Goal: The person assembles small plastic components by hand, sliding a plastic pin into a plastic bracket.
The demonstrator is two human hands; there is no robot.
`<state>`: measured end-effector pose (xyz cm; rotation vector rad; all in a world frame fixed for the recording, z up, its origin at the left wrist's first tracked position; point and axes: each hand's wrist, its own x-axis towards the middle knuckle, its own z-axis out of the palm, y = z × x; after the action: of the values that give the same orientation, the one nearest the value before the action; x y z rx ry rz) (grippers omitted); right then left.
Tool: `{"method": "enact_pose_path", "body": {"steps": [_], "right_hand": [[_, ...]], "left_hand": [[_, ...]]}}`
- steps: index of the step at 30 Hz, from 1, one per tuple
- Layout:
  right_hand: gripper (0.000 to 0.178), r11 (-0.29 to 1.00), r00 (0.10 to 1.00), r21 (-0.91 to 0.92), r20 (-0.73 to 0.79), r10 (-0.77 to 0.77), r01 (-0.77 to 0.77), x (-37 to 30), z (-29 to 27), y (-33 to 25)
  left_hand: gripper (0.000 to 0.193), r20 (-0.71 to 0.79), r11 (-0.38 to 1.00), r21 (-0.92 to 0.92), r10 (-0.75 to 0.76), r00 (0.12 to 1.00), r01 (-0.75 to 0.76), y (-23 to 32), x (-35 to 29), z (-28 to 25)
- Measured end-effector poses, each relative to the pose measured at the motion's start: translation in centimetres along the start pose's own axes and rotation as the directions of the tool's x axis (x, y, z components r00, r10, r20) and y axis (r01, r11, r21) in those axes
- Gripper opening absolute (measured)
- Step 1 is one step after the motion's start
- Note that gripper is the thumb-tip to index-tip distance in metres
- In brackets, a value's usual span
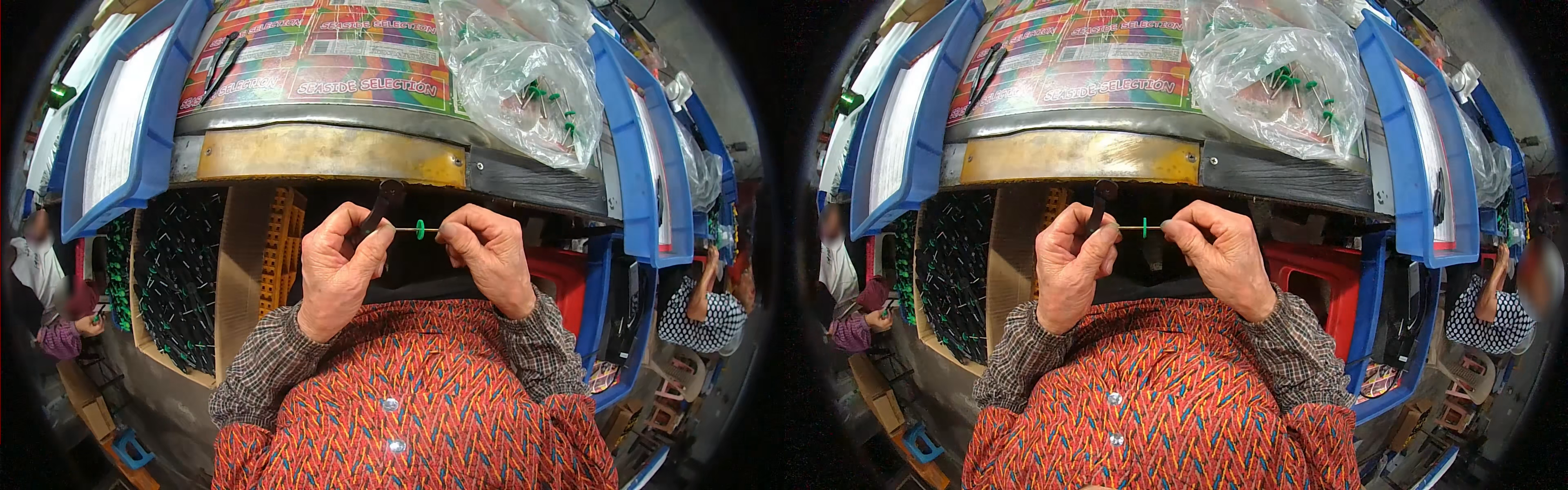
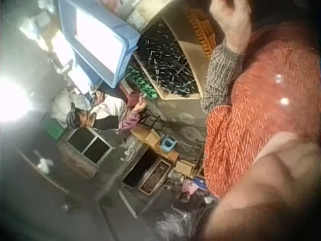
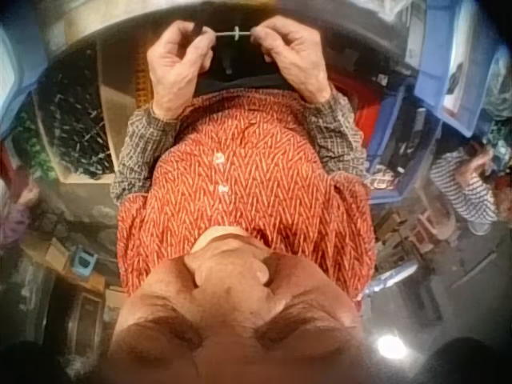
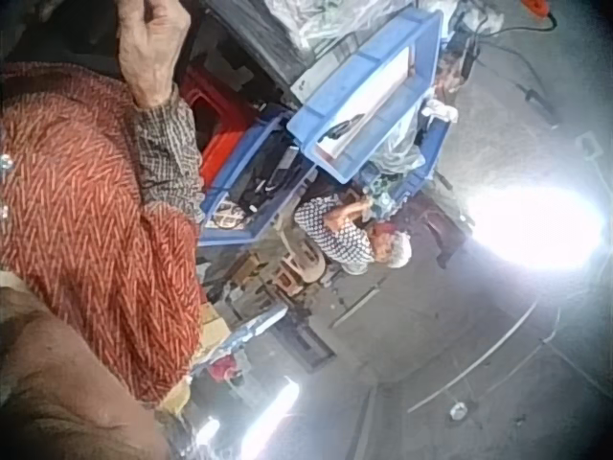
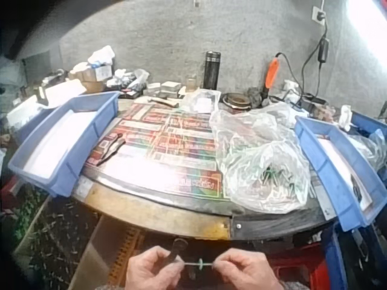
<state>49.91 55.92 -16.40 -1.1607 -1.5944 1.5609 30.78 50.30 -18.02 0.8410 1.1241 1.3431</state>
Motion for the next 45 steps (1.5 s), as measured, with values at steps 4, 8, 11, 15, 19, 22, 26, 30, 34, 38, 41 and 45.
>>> {"method": "enact_pose_path", "body": {"steps": [4, 8, 11, 15, 19, 22, 26, 30, 34, 38, 41, 45], "right_hand": [[0.014, 0.999, 1.0, 0.044, 0.013, 0.026, -0.026, 0.0, 0.1, -0.4], [0.012, 0.993, 0.999, 0.113, 0.005, 0.041, -0.042, 0.1, 0.0, -0.3], [0.009, 0.989, 0.998, 0.13, 0.024, 0.063, -0.066, 0.1, -0.2, -0.3], [0.008, 0.99, 0.998, 0.126, 0.01, 0.062, -0.062, 0.2, 0.0, -0.2], [0.011, 0.995, 0.998, 0.083, -0.014, 0.065, -0.063, 0.1, 0.0, -0.1], [0.013, 0.995, 0.999, 0.093, -0.014, 0.041, -0.039, 0.1, 0.0, 0.5], [0.01, 0.99, 0.998, 0.125, -0.009, 0.063, -0.061, 0.2, 0.0, 0.6], [0.009, 0.976, 0.997, 0.204, 0.013, 0.077, -0.078, 0.2, 0.0, 0.5], [0.009, 0.969, 0.996, 0.235, -0.015, 0.086, -0.08, 0.2, 0.2, 0.7], [0.01, 0.983, 0.997, 0.169, -0.017, 0.07, -0.066, 0.2, 0.2, 0.9], [0.011, 0.989, 0.999, 0.143, 0.002, 0.036, -0.036, 0.1, 0.1, 1.5], [0.01, 0.982, 0.999, 0.181, -0.008, 0.052, -0.049, 0.2, 0.2, 1.4]], "left_hand": [[0.007, 0.001, 1.0, 0.016, 0.001, 1.0, -0.001, 0.2, -0.1, 0.0], [0.007, 0.001, 1.0, 0.004, -0.007, 1.0, 0.007, 0.0, 0.0, 0.0], [0.007, -0.002, 1.0, -0.011, -0.013, 1.0, 0.013, -0.1, 0.0, 0.1], [0.006, -0.007, 1.0, -0.002, -0.008, 1.0, 0.008, -0.3, 0.0, 0.0], [0.006, -0.014, 1.0, -0.002, 0.003, 1.0, -0.003, -0.3, 0.1, -0.1], [0.007, -0.006, 1.0, -0.003, 0.009, 1.0, -0.009, -0.3, 0.0, -0.1], [0.007, -0.012, 1.0, 0.004, -0.008, 1.0, 0.008, -0.5, 0.0, -0.2], [0.008, -0.016, 1.0, 0.022, -0.02, 1.0, 0.021, -0.5, -0.1, -0.2], [0.007, -0.015, 1.0, 0.024, -0.014, 1.0, 0.014, -0.5, -0.1, -0.1], [0.007, -0.021, 1.0, 0.001, -0.017, 1.0, 0.017, -0.6, -0.1, -0.2], [0.007, -0.011, 1.0, -0.007, -0.006, 1.0, 0.006, -0.6, -0.1, -0.2], [0.007, -0.023, 1.0, 0.0, -0.017, 1.0, 0.017, -0.8, -0.1, -0.2]]}}
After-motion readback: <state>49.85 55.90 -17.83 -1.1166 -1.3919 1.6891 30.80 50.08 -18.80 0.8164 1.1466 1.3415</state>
